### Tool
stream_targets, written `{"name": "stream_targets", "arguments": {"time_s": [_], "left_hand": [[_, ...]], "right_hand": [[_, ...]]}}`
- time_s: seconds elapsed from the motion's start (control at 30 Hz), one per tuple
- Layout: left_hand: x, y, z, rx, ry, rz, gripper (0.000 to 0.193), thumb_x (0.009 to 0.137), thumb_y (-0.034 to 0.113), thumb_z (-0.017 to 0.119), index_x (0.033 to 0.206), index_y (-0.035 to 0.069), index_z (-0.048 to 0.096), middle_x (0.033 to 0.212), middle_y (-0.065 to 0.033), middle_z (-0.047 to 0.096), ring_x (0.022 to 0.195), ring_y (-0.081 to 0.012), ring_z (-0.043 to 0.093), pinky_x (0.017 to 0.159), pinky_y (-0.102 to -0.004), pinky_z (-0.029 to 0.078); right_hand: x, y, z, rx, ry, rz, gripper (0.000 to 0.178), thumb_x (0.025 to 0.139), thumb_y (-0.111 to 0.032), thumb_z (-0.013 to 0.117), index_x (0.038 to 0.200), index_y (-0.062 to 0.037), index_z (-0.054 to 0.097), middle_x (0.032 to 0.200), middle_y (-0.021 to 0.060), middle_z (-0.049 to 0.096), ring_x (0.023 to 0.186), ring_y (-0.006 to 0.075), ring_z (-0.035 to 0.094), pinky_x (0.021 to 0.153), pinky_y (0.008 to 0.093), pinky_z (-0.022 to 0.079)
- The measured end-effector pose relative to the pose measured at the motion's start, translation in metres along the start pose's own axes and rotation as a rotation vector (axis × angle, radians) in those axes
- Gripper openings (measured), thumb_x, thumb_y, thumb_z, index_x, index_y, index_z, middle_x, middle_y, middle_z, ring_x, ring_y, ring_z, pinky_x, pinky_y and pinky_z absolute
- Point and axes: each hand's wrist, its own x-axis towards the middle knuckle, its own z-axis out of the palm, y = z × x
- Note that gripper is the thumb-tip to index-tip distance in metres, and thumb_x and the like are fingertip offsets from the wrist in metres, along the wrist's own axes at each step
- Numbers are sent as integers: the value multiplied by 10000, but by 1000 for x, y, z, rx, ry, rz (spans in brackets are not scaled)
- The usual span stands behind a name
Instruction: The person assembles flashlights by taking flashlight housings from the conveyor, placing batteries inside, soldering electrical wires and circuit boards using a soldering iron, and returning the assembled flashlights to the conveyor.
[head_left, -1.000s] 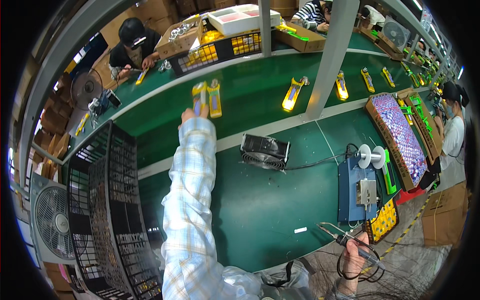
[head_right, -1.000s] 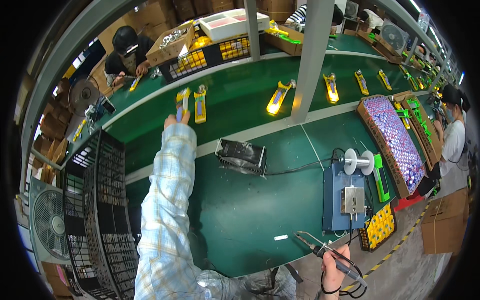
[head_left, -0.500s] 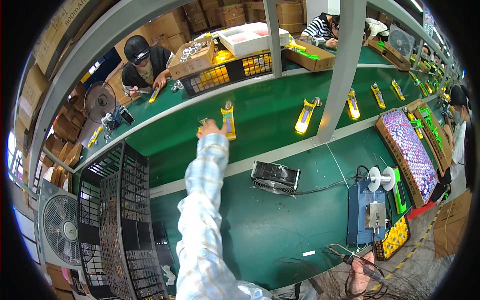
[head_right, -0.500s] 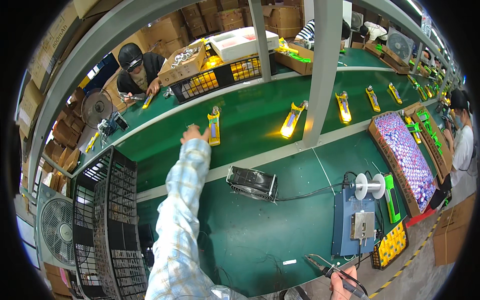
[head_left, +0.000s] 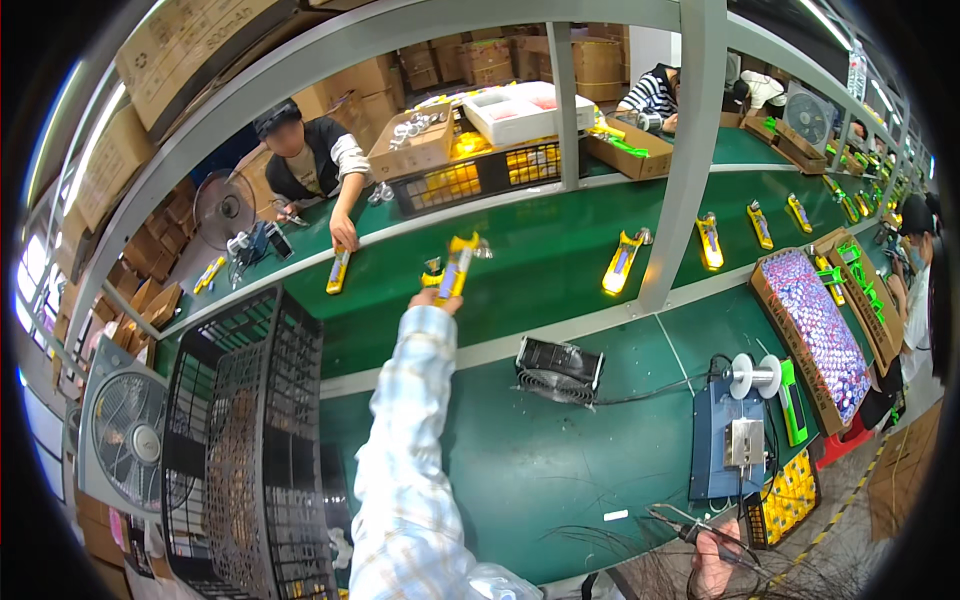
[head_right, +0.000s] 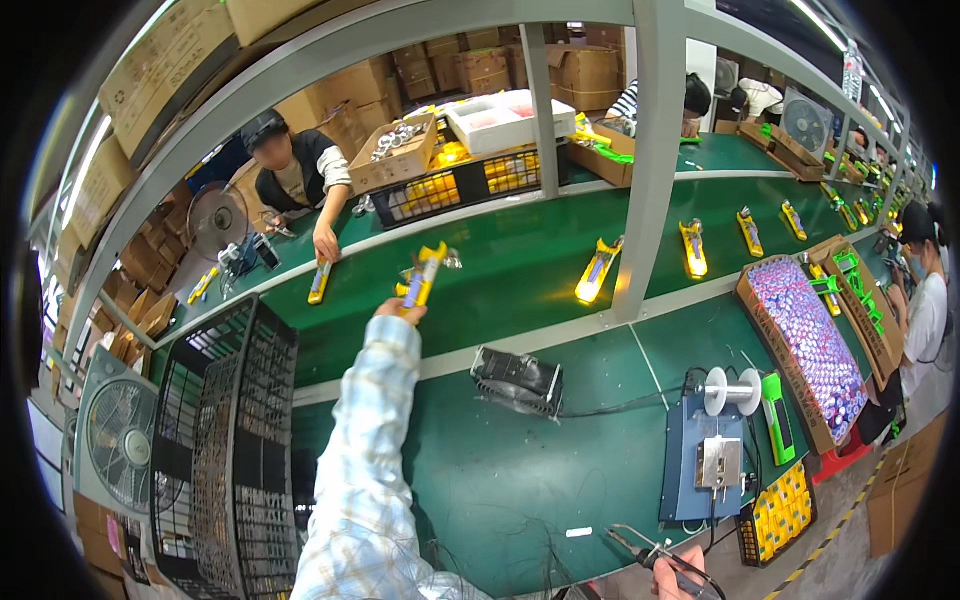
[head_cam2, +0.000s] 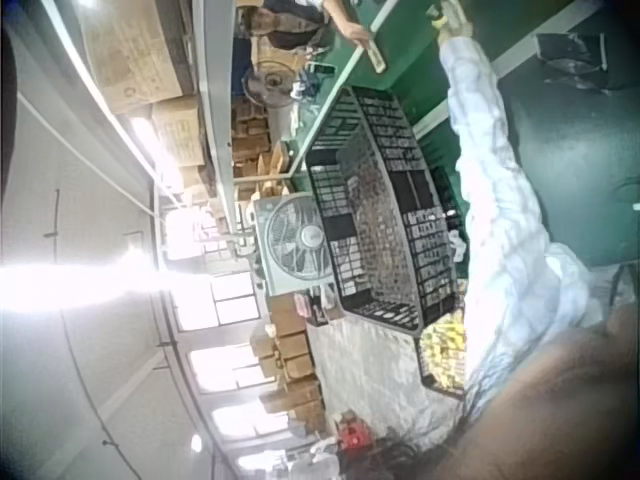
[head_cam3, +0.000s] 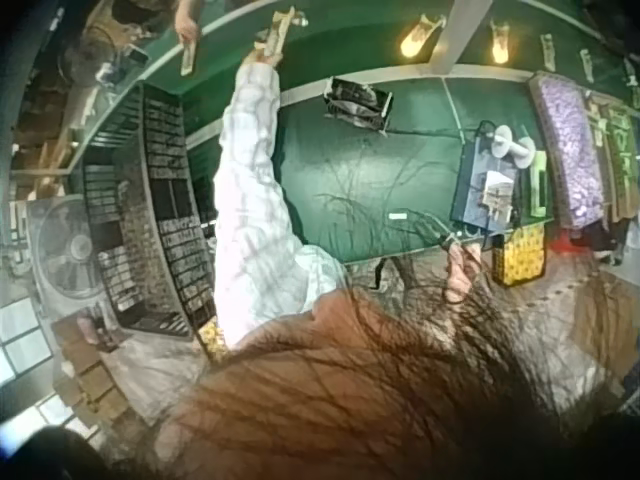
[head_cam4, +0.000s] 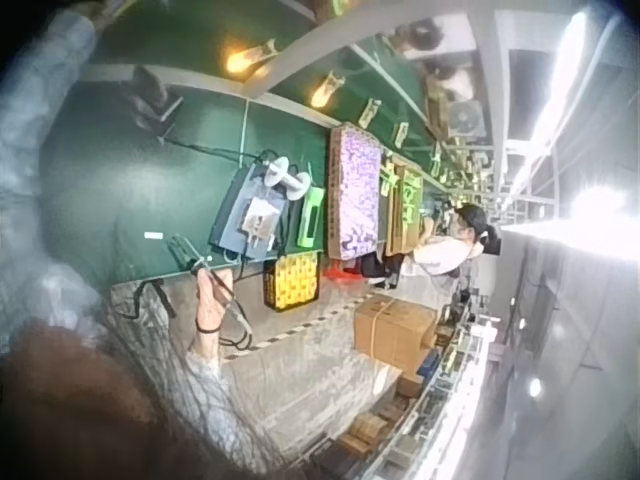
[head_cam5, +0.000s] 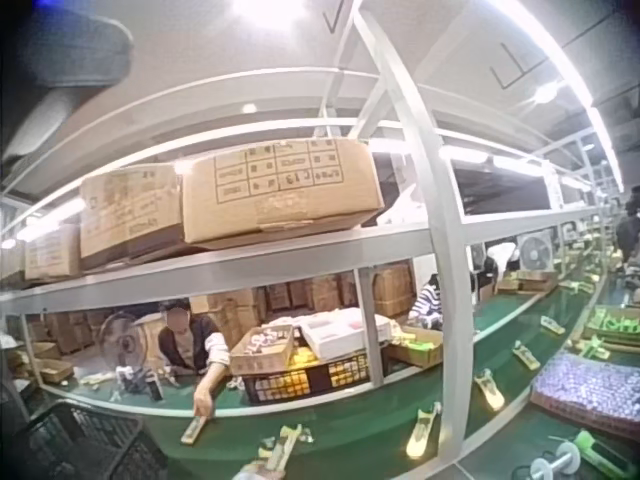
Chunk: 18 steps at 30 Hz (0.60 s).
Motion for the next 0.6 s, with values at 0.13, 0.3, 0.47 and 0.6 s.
{"name": "stream_targets", "arguments": {"time_s": [0.13,0.3,0.47,0.6], "left_hand": [[-117,60,-100,-63,116,72,459,670,279,713,1005,-7,587,861,-138,572,765,-226,579,693,-315,469],[-289,132,-163,-10,-130,244,440,651,98,730,1036,1,541,848,-61,506,751,-138,519,677,-263,444],[-372,99,-135,85,-442,234,475,636,245,738,1039,60,564,802,-99,500,722,-257,531,627,-306,438],[-394,74,-104,170,-510,278,479,619,248,726,1032,63,567,769,-93,472,718,-261,515,635,-325,420]], "right_hand": [[-4,1,-5,-25,-43,18,263,736,-152,656,743,-91,400,581,-22,405,464,46,391,403,184,285],[-26,-23,18,-19,-115,0,251,769,-191,657,832,-80,440,678,-41,425,467,24,309,397,169,232],[-42,-22,23,-10,-116,46,270,740,-110,669,860,-47,436,647,0,480,457,33,368,410,172,289],[-52,-25,15,-14,-135,62,262,729,-94,670,844,-30,443,609,19,479,437,49,391,394,184,290]]}}
